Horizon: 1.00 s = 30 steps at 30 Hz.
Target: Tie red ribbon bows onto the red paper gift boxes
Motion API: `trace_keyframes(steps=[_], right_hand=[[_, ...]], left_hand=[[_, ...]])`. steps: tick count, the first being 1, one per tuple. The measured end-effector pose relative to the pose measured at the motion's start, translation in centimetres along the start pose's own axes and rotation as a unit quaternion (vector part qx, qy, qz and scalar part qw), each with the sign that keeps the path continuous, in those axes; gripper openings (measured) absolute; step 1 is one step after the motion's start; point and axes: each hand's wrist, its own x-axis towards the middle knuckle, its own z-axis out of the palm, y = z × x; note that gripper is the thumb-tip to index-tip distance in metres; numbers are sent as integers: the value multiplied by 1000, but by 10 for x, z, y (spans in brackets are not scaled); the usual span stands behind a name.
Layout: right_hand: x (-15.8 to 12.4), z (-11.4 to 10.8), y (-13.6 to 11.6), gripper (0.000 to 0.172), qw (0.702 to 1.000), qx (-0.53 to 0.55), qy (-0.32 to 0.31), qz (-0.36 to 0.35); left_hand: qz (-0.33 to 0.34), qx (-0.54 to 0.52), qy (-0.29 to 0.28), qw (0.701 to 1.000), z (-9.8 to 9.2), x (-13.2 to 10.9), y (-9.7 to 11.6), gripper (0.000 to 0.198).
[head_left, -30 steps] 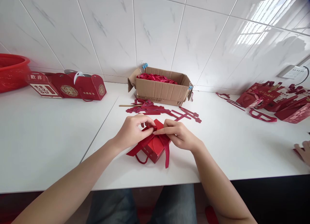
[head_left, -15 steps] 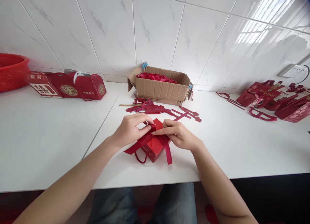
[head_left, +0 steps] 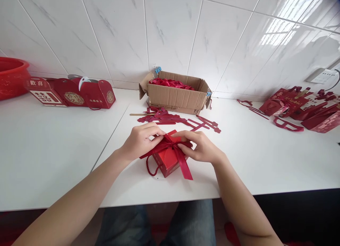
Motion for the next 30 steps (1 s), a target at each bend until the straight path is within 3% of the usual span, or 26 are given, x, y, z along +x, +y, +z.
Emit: trace_keyframes(steps=[3, 10, 17, 24, 30], right_hand=[[0, -1, 1, 29, 999, -21, 14, -28], [-1, -5, 1, 42, 997, -21, -38, -68], [-2, -8, -1, 44, 992, -37, -93, -71], [-3, -3, -3, 36, 1000, -8, -17, -12], [-2, -3, -4, 37, 998, -36, -28, -39]], left_hand=[[-2, 6, 1, 1000, 0, 0, 0, 13], [-27, 11, 28, 999, 3, 0, 3, 13], [-75, 12, 54, 996, 6, 0, 2, 13], [-95, -17, 29, 995, 3, 1, 0, 14], [-118, -30, 16, 992, 2, 1, 4, 14]])
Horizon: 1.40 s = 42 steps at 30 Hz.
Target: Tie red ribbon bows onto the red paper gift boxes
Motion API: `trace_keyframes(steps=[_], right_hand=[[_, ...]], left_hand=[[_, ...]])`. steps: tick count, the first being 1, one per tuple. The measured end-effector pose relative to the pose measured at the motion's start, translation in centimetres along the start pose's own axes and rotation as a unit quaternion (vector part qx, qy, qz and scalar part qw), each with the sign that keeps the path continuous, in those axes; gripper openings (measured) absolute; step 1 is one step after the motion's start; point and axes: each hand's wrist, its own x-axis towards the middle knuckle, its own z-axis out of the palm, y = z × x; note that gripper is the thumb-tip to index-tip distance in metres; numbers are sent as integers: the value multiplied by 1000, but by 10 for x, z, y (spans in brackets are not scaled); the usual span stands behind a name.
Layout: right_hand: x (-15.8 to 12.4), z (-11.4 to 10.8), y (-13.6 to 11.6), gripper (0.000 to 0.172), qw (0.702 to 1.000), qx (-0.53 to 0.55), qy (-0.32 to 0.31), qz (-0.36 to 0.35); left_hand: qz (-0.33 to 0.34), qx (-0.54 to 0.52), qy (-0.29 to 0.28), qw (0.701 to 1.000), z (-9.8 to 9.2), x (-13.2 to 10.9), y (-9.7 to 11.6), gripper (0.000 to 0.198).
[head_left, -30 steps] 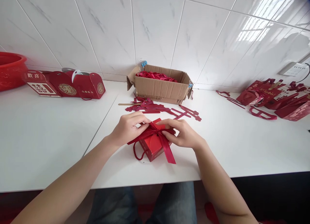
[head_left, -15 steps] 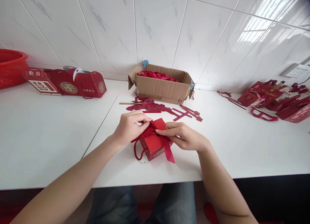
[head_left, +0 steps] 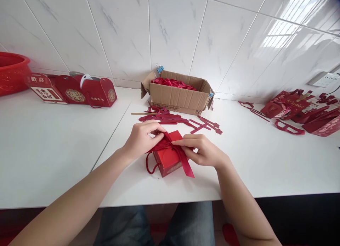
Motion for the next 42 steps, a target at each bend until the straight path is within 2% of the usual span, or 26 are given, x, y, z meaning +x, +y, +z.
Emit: trace_keyframes(steps=[8, 22, 25, 28, 32, 36, 42], right_hand=[[1, -7, 0, 44, 995, -4, -99, -8], [1, -7, -2, 43, 992, -21, -120, -14], [3, -3, -2, 41, 996, 12, -82, -11], [4, 3, 0, 40, 999, 49, -19, -13], [5, 7, 3, 39, 999, 33, 9, -10], [3, 7, 4, 40, 999, 42, 21, 16], [4, 6, 2, 33, 996, 65, 50, 40]], left_hand=[[-35, -2, 9, 999, 2, -1, 2, 16], [-39, 20, 19, 999, 3, 1, 4, 16], [-57, 3, -15, 998, 0, 2, 4, 16], [-107, -43, -56, 992, -5, 4, 7, 13], [-173, -118, -96, 973, -14, 7, 11, 10], [-156, -108, -106, 976, -19, 7, 12, 15], [-90, 8, -39, 995, -12, 2, 14, 21]])
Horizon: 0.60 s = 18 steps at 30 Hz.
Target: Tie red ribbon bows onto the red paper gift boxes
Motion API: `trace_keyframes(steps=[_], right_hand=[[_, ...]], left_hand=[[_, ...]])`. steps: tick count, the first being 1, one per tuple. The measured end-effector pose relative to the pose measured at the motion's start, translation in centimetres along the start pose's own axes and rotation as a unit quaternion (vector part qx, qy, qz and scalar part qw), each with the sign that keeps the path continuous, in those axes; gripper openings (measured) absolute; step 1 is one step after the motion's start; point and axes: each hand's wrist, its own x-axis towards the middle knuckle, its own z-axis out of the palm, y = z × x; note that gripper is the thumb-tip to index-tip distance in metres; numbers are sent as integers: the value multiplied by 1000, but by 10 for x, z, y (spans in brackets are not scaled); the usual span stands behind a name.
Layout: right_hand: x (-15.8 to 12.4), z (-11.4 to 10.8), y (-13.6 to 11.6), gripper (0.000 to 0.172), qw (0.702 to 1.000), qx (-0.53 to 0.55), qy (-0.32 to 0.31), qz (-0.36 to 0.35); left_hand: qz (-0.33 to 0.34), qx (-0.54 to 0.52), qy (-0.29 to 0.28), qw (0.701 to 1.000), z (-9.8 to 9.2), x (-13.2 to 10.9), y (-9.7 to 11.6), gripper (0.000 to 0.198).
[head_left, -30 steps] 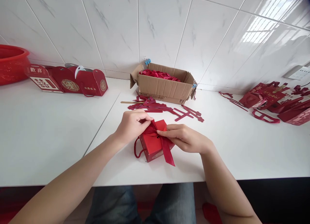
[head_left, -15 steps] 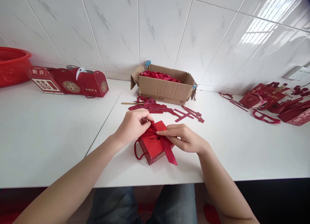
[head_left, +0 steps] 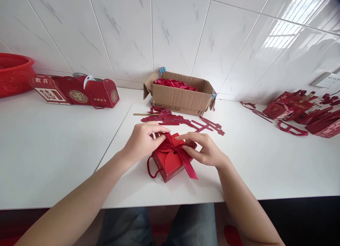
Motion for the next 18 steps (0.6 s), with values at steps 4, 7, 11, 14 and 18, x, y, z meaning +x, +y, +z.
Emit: trace_keyframes(steps=[4, 7, 11, 14, 18], right_hand=[[3, 4, -3, 32, 1000, -3, -16, -9], [4, 7, -4, 35, 999, -20, -11, -23], [3, 6, -3, 38, 999, -23, -14, -32], [0, 3, -1, 39, 999, -23, -21, -26], [-1, -2, 1, 31, 999, -29, -4, -24]], left_hand=[[25, 65, 38, 997, 9, -4, 2, 22], [-1, 97, 59, 994, 12, -5, 5, 15], [-31, 106, 68, 992, 10, -3, 7, 8], [-56, 76, 43, 995, 5, 0, 6, 10], [-81, 44, -11, 996, -5, 3, 0, 11]])
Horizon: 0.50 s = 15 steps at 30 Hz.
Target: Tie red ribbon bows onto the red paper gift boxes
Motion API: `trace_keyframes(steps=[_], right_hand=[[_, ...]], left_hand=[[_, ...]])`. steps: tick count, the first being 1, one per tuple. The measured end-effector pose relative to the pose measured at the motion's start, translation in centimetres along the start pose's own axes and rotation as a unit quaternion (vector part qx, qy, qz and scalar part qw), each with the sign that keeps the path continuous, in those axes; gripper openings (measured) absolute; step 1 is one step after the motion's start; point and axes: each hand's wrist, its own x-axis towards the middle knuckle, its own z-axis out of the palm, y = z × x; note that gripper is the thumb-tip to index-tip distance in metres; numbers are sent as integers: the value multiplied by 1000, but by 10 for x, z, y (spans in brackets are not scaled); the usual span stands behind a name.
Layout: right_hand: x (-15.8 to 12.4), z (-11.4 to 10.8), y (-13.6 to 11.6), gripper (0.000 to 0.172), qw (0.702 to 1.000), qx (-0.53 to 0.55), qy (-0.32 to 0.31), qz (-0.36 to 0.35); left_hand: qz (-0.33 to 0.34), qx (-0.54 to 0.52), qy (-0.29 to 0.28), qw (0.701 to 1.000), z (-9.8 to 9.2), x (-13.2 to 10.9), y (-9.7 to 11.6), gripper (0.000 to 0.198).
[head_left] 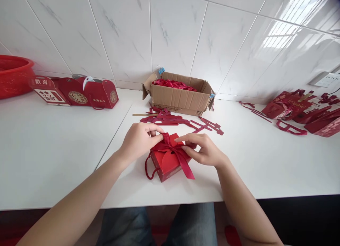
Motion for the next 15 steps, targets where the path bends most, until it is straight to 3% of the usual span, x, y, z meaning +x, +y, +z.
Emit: trace_keyframes(steps=[5, 15], right_hand=[[3, -1, 0, 25, 997, -43, 49, -37], [6, 14, -6, 49, 994, -97, -44, -30]], left_hand=[[-1, -17, -24, 1000, -7, 1, -8, 11], [-35, -23, -117, 992, -12, -5, -1, 18]])
